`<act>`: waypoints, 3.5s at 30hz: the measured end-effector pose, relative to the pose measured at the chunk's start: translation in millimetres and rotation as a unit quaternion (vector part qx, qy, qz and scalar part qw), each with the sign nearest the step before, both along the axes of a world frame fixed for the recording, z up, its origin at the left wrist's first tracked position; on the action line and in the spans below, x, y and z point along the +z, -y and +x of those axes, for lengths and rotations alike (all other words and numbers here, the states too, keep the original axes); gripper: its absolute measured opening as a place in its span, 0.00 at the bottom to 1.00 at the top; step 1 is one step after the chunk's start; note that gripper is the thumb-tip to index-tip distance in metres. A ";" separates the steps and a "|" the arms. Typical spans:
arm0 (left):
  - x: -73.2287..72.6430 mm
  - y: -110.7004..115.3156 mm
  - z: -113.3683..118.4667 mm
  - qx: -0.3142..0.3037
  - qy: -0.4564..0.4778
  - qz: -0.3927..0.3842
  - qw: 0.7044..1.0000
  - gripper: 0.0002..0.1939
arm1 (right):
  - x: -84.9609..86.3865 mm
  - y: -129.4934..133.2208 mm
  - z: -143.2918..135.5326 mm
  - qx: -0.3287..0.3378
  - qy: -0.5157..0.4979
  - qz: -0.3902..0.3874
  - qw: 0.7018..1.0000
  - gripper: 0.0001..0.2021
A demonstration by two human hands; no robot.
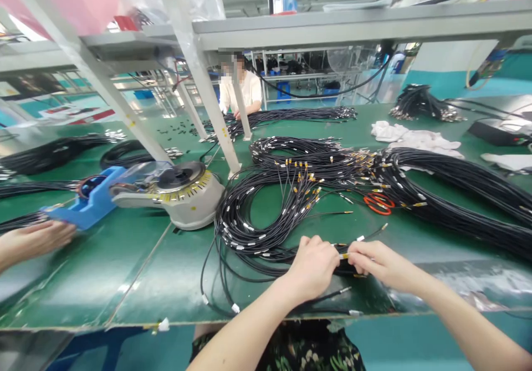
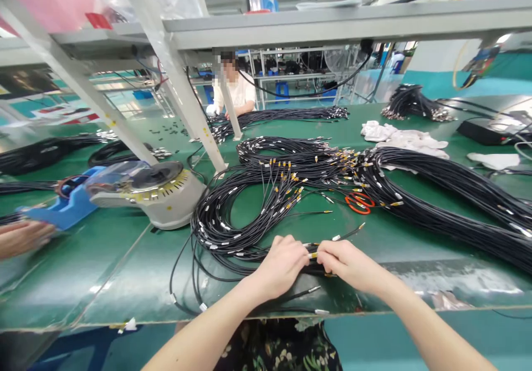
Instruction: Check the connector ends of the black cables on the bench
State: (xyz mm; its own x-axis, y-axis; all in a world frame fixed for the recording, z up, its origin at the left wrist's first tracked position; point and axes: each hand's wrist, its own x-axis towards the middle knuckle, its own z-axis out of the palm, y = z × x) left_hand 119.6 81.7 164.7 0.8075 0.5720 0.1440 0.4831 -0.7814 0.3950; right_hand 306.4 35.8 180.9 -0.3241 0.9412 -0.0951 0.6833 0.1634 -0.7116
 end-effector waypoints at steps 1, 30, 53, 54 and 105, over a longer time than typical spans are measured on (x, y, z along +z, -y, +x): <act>-0.6 0.0 -0.5 -0.005 0.008 -0.015 1.000 0.17 | -1.1 -1.0 -0.1 0.005 -0.006 -0.005 1.000 0.15; -29.9 13.2 16.8 0.002 0.012 0.045 0.999 0.09 | -29.8 14.2 -2.5 -0.001 0.061 0.069 0.996 0.16; -15.0 -6.2 3.9 -0.035 0.107 -0.205 0.972 0.16 | -12.3 14.6 -7.0 -0.005 -0.110 0.005 0.994 0.17; -14.9 -5.6 4.4 -0.031 0.107 -0.209 0.972 0.16 | -12.1 15.2 -8.4 -0.009 -0.098 0.010 0.995 0.16; -8.5 -66.5 -75.9 0.071 0.018 0.063 0.995 0.06 | -29.3 -37.8 -140.8 -0.020 0.292 0.196 0.936 0.08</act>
